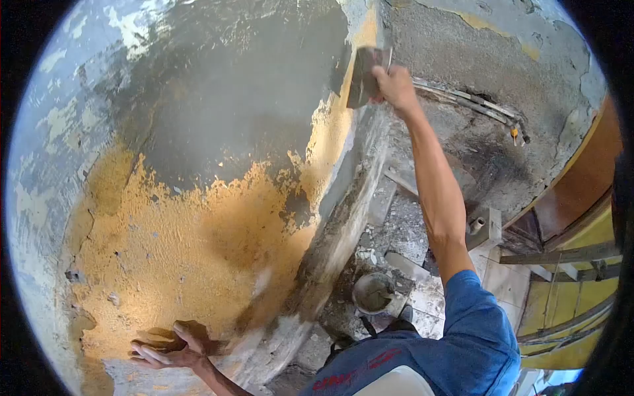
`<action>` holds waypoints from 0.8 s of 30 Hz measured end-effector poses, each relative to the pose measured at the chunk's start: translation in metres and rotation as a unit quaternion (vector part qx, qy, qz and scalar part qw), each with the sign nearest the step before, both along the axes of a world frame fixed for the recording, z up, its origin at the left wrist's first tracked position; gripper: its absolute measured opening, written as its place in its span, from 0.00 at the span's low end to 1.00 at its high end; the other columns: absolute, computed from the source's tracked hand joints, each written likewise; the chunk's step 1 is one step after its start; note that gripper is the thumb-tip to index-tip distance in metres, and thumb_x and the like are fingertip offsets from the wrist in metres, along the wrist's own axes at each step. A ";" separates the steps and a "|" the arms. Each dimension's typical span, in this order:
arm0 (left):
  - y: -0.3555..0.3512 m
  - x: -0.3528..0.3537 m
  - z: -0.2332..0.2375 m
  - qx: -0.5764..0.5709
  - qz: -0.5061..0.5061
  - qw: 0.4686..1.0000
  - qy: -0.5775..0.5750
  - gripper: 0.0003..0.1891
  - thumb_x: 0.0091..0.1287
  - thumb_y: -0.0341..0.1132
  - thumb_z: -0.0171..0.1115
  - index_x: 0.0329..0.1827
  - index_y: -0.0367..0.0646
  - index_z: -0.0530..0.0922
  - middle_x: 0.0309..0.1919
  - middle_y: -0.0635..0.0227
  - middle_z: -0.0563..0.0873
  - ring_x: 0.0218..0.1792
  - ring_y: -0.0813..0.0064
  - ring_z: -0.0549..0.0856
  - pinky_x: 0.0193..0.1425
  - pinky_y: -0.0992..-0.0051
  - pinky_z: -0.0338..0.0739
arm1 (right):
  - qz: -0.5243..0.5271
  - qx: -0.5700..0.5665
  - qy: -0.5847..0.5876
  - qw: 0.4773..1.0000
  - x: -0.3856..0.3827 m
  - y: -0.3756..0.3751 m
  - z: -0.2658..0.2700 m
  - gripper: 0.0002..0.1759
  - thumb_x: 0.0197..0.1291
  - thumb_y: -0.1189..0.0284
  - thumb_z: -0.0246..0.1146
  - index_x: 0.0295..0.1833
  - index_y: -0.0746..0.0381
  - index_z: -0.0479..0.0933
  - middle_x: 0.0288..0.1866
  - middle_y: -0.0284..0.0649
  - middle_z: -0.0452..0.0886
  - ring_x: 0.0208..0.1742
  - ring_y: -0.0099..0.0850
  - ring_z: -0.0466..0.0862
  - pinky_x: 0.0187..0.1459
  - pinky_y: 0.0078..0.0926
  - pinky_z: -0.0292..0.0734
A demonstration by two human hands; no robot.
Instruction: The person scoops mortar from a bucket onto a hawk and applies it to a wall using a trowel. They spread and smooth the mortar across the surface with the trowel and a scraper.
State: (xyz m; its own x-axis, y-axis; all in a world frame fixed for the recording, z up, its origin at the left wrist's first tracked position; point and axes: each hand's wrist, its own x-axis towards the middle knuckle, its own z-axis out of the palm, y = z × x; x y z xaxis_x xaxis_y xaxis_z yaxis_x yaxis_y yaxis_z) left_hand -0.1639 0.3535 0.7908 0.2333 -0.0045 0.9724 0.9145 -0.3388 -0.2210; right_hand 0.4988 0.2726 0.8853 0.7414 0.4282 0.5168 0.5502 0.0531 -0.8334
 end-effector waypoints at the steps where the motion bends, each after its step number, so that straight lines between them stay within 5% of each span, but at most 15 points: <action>1: 0.000 -0.001 -0.001 -0.003 -0.002 1.000 0.000 0.45 0.70 0.49 0.72 0.83 0.40 0.57 0.80 0.50 0.67 0.81 0.35 0.56 0.82 0.34 0.50 | -0.022 -0.009 0.019 1.000 0.025 0.016 -0.022 0.25 0.71 0.64 0.59 0.24 0.73 0.81 0.17 0.43 0.80 0.20 0.32 0.85 0.26 0.34 0.79; 4: 0.003 -0.002 -0.002 0.010 -0.021 1.000 0.013 0.45 0.71 0.49 0.71 0.83 0.39 0.57 0.80 0.49 0.66 0.82 0.35 0.56 0.82 0.34 0.50 | -0.069 0.011 0.019 0.997 0.069 0.069 -0.056 0.25 0.70 0.62 0.60 0.29 0.75 0.81 0.20 0.42 0.81 0.21 0.30 0.83 0.24 0.33 0.77; 9: 0.001 -0.002 -0.003 -0.008 -0.009 1.000 0.009 0.45 0.71 0.49 0.70 0.83 0.41 0.56 0.81 0.48 0.64 0.82 0.34 0.55 0.82 0.33 0.50 | 0.037 0.095 0.058 0.993 0.010 0.068 0.020 0.24 0.70 0.64 0.60 0.27 0.74 0.79 0.21 0.42 0.80 0.22 0.32 0.85 0.25 0.33 0.79; 16: 0.002 -0.002 -0.001 0.004 -0.021 1.000 0.007 0.45 0.71 0.50 0.71 0.82 0.36 0.59 0.80 0.49 0.64 0.83 0.37 0.54 0.82 0.35 0.51 | 0.069 0.119 -0.066 0.988 -0.082 0.045 0.106 0.22 0.70 0.65 0.60 0.27 0.71 0.79 0.21 0.43 0.81 0.21 0.32 0.84 0.25 0.33 0.79; 19: -0.002 0.001 0.000 0.006 -0.021 1.000 0.013 0.43 0.72 0.51 0.69 0.82 0.37 0.60 0.80 0.50 0.65 0.83 0.38 0.54 0.82 0.35 0.51 | -0.006 0.062 -0.126 0.990 -0.112 0.024 0.106 0.21 0.70 0.64 0.59 0.29 0.69 0.80 0.21 0.43 0.81 0.20 0.30 0.83 0.25 0.31 0.79; 22: -0.008 -0.002 0.001 -0.003 0.023 1.000 0.010 0.43 0.72 0.54 0.68 0.82 0.39 0.60 0.80 0.47 0.65 0.83 0.36 0.55 0.82 0.32 0.48 | 0.122 0.138 0.007 0.983 -0.115 -0.001 0.089 0.21 0.69 0.63 0.59 0.31 0.70 0.82 0.22 0.39 0.80 0.23 0.26 0.83 0.26 0.26 0.75; 24: -0.004 0.001 0.009 -0.007 0.059 0.998 0.001 0.44 0.71 0.55 0.68 0.82 0.41 0.60 0.80 0.44 0.64 0.82 0.33 0.56 0.81 0.30 0.45 | 0.100 0.152 -0.003 0.983 -0.074 -0.009 0.073 0.20 0.69 0.64 0.60 0.32 0.71 0.82 0.23 0.39 0.81 0.23 0.26 0.82 0.26 0.27 0.77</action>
